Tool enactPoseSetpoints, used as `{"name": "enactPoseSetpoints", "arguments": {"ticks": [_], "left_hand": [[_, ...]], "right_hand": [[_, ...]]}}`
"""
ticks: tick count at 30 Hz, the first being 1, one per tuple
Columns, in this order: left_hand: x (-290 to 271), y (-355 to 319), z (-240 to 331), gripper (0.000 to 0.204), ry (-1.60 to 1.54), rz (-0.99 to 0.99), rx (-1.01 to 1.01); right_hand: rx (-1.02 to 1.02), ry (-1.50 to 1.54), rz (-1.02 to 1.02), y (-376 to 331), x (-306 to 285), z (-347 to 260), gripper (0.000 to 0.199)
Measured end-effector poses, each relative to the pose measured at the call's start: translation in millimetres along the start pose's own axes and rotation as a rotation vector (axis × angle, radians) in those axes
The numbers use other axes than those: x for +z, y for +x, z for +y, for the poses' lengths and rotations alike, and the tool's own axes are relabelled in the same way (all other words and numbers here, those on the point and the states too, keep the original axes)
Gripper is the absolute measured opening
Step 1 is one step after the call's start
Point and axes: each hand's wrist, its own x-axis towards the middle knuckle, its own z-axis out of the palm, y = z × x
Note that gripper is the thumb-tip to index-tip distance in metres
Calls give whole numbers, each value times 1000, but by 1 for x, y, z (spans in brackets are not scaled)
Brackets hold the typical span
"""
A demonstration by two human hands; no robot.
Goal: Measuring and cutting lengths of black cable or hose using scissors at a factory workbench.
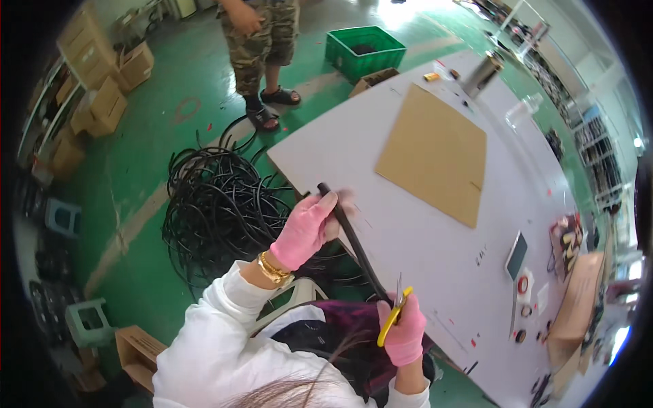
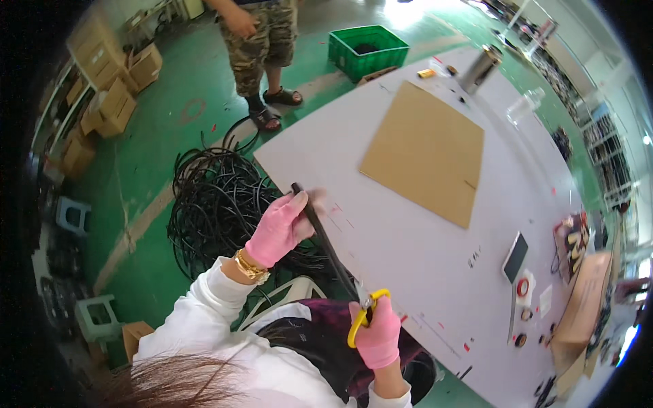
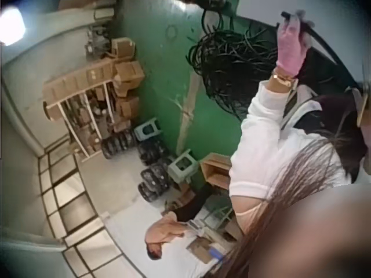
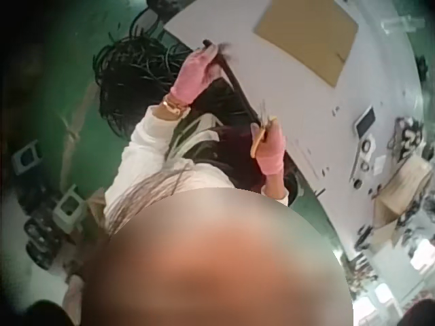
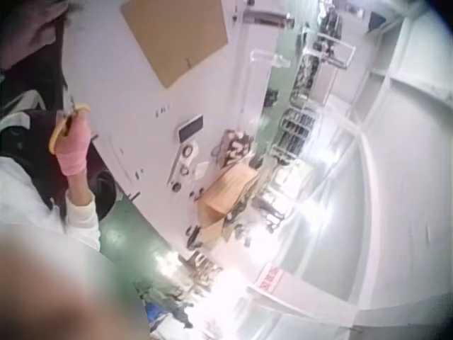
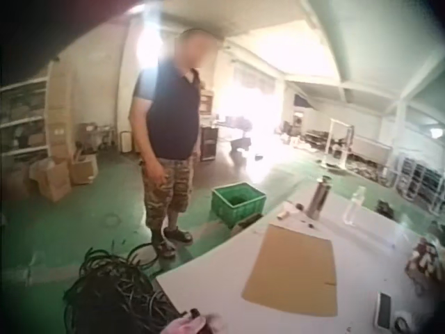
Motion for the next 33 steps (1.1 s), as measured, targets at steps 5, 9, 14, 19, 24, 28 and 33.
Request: {"name": "enactPoseSetpoints", "arguments": {"ticks": [5,9,14,19,24,28,33], "left_hand": [[-43,43,-2,49,1181,715,730],[-60,64,-1,20,1612,393,902],[-74,80,20,28,1735,248,844],[-88,86,35,32,1813,406,734],[-96,90,41,30,1800,411,766],[-99,89,42,25,1771,370,784],[-101,90,42,24,1731,393,786]], "right_hand": [[94,29,-212,85,43,7,18],[-16,-30,-267,111,63,15,18],[134,-16,-344,132,76,14,18],[40,-28,-351,145,87,17,17],[139,-4,-360,151,94,14,17],[158,-88,-344,154,93,3,19],[153,-117,-342,154,95,-4,21]]}}
